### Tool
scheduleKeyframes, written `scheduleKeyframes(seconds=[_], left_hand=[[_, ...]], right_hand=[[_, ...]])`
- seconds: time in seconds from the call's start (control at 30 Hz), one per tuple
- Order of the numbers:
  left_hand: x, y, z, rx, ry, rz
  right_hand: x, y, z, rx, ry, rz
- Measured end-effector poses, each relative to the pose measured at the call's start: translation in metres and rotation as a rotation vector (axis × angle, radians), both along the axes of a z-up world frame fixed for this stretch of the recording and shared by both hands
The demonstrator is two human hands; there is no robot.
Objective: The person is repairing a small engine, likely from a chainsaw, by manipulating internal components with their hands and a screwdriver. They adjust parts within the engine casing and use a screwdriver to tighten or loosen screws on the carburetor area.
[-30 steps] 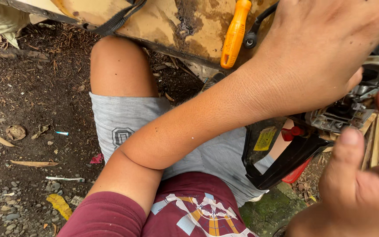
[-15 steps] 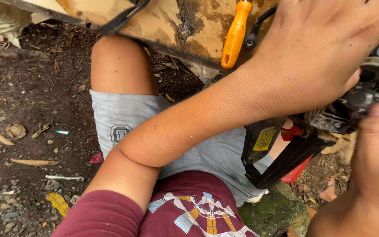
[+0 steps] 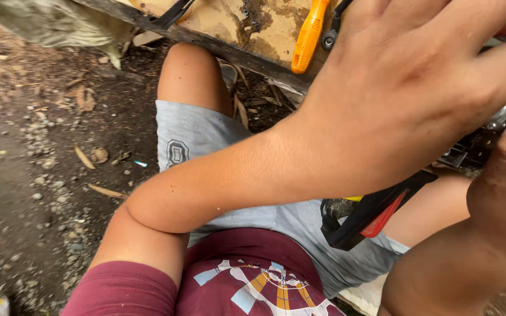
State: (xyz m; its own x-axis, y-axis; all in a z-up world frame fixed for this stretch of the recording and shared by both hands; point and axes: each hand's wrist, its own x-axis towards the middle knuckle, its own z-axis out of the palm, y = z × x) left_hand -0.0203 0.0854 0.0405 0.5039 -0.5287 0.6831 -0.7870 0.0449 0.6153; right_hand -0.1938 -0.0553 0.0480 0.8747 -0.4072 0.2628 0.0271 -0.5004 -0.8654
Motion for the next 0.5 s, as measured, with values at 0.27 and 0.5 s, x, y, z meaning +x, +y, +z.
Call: scheduleKeyframes(seconds=[0.27,0.5], left_hand=[[-0.024,-0.003,0.003,0.235,-0.192,0.114],[-0.017,-0.019,0.004,0.312,-0.520,0.150]], right_hand=[[0.006,-0.011,-0.028,0.073,-0.189,0.009],[0.013,-0.012,-0.040,0.087,-0.282,-0.014]])
